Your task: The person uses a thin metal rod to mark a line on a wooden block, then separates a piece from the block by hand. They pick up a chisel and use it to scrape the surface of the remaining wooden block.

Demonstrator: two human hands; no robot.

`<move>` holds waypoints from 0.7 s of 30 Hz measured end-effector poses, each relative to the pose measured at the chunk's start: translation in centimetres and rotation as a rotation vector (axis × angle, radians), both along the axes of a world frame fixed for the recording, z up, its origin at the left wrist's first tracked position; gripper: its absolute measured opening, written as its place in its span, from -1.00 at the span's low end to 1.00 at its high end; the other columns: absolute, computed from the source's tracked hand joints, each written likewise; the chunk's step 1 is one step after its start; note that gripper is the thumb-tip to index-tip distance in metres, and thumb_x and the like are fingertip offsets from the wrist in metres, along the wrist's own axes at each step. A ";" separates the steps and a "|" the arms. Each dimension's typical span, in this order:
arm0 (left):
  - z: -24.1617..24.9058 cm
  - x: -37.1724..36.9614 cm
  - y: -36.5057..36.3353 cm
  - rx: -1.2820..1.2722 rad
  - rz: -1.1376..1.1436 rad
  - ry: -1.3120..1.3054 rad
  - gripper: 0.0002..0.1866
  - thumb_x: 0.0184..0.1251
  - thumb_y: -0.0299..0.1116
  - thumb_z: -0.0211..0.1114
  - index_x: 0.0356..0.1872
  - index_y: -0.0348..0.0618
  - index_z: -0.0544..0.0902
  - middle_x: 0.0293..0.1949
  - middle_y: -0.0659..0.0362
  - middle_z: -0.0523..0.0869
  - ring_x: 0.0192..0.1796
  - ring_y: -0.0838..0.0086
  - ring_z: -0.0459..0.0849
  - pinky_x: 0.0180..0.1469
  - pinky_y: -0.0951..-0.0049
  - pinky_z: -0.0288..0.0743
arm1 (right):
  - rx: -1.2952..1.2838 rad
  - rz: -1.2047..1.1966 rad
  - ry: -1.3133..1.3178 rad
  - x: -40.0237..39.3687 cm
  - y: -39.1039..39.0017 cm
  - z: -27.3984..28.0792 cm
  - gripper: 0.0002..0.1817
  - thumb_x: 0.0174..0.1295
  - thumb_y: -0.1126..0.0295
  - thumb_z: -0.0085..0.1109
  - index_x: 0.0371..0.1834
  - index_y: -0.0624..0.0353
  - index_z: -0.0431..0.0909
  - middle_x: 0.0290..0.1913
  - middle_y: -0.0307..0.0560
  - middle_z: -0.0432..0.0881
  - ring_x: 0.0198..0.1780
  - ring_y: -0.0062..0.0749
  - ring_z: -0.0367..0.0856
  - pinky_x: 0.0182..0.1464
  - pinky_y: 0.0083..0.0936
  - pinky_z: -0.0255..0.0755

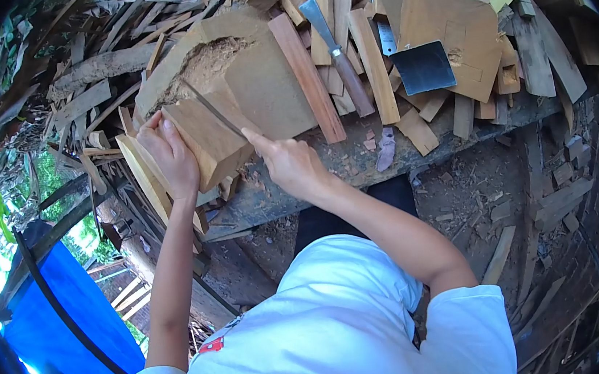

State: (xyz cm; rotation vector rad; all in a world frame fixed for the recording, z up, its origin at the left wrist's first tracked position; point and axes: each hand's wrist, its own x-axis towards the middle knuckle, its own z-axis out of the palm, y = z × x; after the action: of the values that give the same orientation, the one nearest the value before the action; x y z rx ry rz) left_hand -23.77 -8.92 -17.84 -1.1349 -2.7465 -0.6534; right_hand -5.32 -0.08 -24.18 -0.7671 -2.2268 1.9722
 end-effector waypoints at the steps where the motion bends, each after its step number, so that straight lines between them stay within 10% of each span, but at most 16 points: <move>1: 0.0 0.0 0.2 0.023 -0.010 -0.011 -0.73 0.53 -0.35 0.02 0.05 -0.35 0.45 -0.08 -0.05 0.41 0.08 0.10 0.40 0.25 0.18 0.22 | 0.001 0.002 -0.005 -0.4 -0.1 -0.6 -0.53 0.41 0.43 -0.05 0.39 -0.01 0.42 -0.27 0.43 0.64 -0.19 0.32 0.65 -0.15 0.09 0.50; 21: -0.1 0.1 0.0 -0.013 0.006 0.015 -0.73 0.54 -0.34 0.01 0.06 -0.35 0.45 -0.06 -0.05 0.42 0.10 0.09 0.41 0.25 0.17 0.23 | 0.018 -0.016 -0.004 2.1 -1.3 0.0 -0.48 0.40 0.45 -0.03 0.44 -0.04 0.35 -0.34 0.34 0.66 -0.26 0.27 0.67 -0.25 0.03 0.51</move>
State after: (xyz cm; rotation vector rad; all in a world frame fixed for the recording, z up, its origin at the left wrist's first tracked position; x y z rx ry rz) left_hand -23.69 -8.94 -17.92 -1.1294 -2.7448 -0.6241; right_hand -3.23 -1.42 -24.23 -0.7843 -2.2301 1.9424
